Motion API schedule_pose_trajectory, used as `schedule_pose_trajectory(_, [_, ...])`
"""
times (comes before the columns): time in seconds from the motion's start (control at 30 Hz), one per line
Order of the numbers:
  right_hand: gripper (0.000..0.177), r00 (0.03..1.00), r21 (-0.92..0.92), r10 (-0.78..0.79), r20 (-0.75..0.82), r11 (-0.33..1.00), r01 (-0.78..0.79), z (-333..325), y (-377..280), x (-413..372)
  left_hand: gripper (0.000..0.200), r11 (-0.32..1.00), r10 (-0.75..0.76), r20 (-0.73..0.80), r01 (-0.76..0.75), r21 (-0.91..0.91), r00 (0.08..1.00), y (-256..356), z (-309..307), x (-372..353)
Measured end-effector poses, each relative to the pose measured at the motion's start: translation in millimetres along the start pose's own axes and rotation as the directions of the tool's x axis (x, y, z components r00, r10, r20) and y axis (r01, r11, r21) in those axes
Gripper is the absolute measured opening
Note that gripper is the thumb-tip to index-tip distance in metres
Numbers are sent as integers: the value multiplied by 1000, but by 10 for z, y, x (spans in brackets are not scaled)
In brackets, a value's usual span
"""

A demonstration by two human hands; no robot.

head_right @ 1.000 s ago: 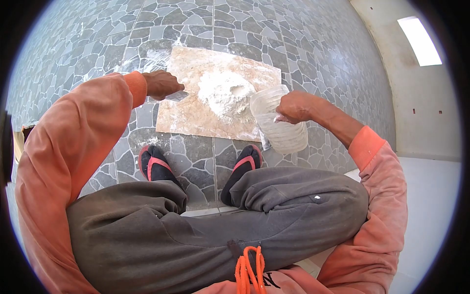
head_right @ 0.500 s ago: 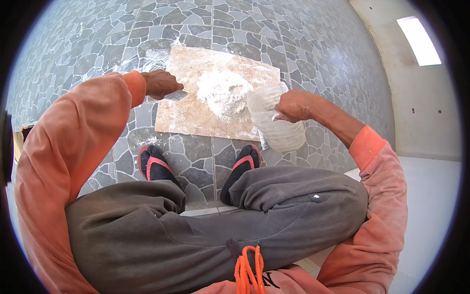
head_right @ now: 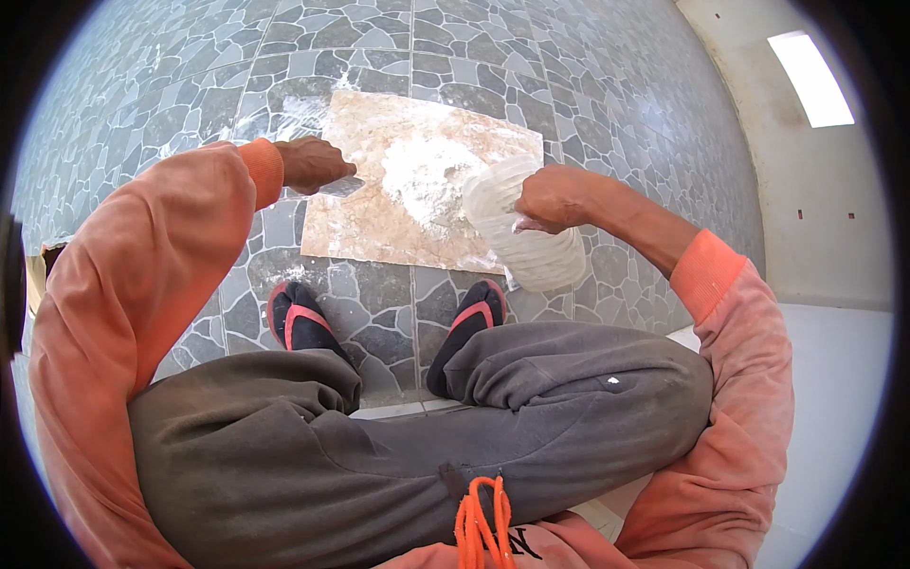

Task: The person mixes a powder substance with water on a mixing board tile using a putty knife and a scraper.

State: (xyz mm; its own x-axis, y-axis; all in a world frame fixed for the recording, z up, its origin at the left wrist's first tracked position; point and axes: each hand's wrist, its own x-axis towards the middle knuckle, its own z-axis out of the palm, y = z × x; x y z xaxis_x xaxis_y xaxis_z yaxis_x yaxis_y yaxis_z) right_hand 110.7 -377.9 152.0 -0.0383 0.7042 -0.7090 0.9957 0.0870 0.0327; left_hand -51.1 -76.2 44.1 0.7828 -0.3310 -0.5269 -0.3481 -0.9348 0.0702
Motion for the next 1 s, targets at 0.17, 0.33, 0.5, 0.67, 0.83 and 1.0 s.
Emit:
schedule_pose_trajectory(0.17, [40, 999, -9, -36, -1, 999, 36, -41, -12, 96, 32, 1000, 0, 0, 0, -1, 1000, -8, 8, -2])
schedule_pose_trajectory(0.33, [40, 1000, -3, -25, -2, 1000, 25, -90, -43, 138, 32, 1000, -26, 17, 27, -12, 1000, -4, 15, 16])
schedule_pose_trajectory(0.5, [41, 1000, 2, -19, -4, 1000, 19, -116, -49, 152, 31, 1000, -15, 9, 16, -12, 1000, -22, 38, 18])
schedule_pose_trajectory(0.67, [41, 1000, -11, -9, -10, 1000, 9, -104, 17, 152, 29, 1000, -8, -14, 8, -2, 1000, -33, 70, 28])
schedule_pose_trajectory(0.83, [41, 1000, -28, 16, 9, 999, -15, -122, 46, 128, 29, 1000, -10, 1, 10, -7, 1000, -28, 47, 15])
schedule_pose_trajectory(1.0, [41, 998, -32, 57, 15, 998, -56, -134, 68, 112, 30, 1000, -20, 27, 20, -1, 999, -2, 5, -18])
